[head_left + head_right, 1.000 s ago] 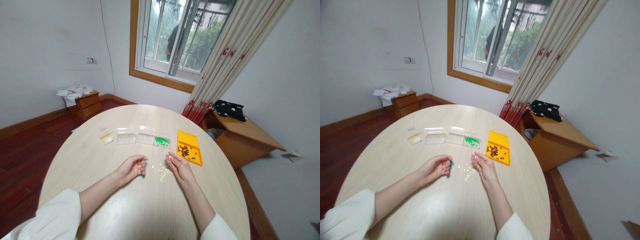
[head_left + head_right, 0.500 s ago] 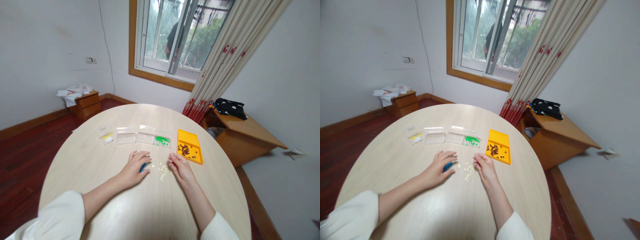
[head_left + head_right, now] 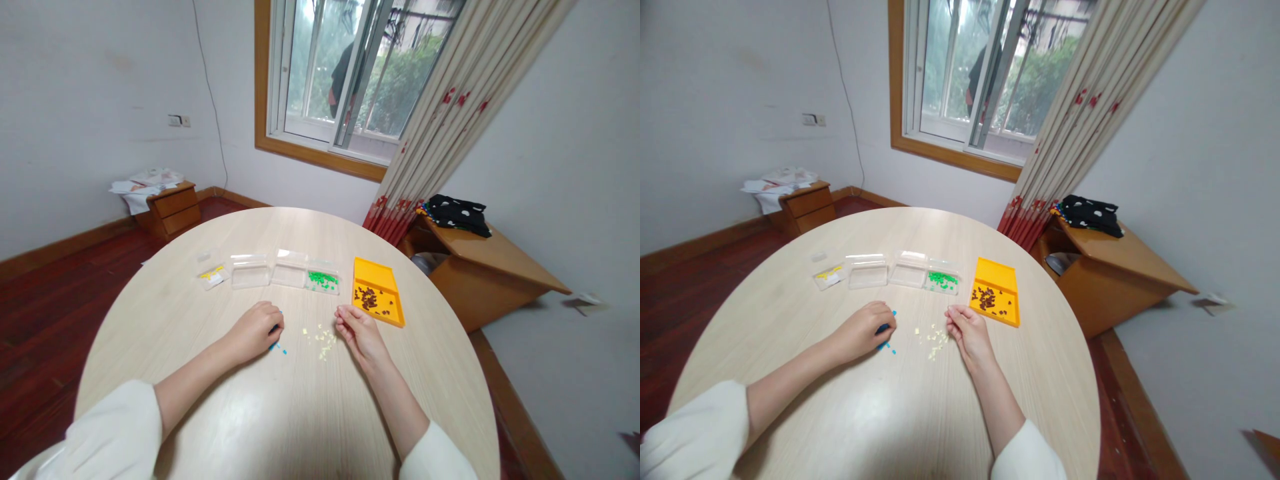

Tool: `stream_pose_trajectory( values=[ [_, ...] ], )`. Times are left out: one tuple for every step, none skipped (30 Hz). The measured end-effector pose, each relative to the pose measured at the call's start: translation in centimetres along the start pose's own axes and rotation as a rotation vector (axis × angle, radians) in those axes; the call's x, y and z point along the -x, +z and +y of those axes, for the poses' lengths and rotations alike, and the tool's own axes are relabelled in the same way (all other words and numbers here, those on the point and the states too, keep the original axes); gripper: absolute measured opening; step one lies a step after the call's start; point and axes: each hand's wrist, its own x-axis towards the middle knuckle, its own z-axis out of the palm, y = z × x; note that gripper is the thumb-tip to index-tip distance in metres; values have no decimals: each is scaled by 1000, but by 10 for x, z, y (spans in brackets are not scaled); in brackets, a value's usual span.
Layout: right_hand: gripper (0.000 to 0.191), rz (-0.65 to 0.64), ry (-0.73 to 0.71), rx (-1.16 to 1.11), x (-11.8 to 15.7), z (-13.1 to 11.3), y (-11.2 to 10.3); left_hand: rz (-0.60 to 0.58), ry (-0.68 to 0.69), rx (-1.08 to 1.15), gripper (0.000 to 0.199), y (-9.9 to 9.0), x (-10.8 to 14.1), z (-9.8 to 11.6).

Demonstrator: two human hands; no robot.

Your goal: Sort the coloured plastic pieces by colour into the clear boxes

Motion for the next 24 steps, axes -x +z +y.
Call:
stream_pose_trajectory(
  values=[
    [35,-2,-1,3,0,0,0,-20,16,-52,10,-2,0,2],
    [36,-2,-3,5,0,0,1,-54,40,-97,7,-3,1,3],
    [36,-2,-6,8,0,0,1,-98,71,-130,2,-4,2,5],
    [36,-3,-9,11,1,-1,1,-144,102,-152,3,-4,4,5],
    [36,-7,-12,15,1,-1,1,-187,129,-163,6,-4,5,6],
    [36,-12,-16,19,1,-1,1,-217,148,-165,7,-3,6,6],
    [36,-19,-21,22,1,-1,1,-231,155,-161,6,-3,7,6],
    [35,-26,-25,28,1,-1,1,-228,151,-145,4,-2,8,6],
    [34,-31,-31,33,1,-1,1,-211,137,-116,4,0,8,6],
    [33,-35,-37,40,1,-1,2,-180,113,-70,5,2,8,7],
    [33,-36,-45,49,1,-1,2,-135,74,-6,7,5,8,9],
    [33,-33,-52,61,1,-1,2,-84,18,80,8,9,8,12],
    [33,-29,-63,76,1,0,3,-37,-56,195,11,13,7,15],
    [33,-22,-80,95,2,0,4,4,-150,346,15,17,7,18],
    [34,-14,-105,120,3,1,5,17,-259,537,19,22,6,21],
    [33,-7,-141,155,4,1,6,4,-378,761,25,26,6,24],
    [32,-3,-188,199,6,1,8,-23,-495,982,30,30,7,26],
    [30,-3,-242,250,8,1,10,-56,-598,1180,36,32,7,27],
    [27,-10,-299,305,11,2,13,-83,-683,1339,40,34,8,28],
    [24,-24,-350,364,15,2,16,-101,-745,1451,44,35,8,28],
    [20,-49,-390,426,19,2,19,-108,-785,1522,45,36,9,28],
    [16,-85,-412,483,23,3,22,-106,-808,1568,46,36,9,27],
    [14,-129,-416,530,27,4,25,-101,-819,1601,46,36,9,27],
    [13,-180,-405,567,31,5,28,-95,-822,1629,45,36,9,27]
  ],
)
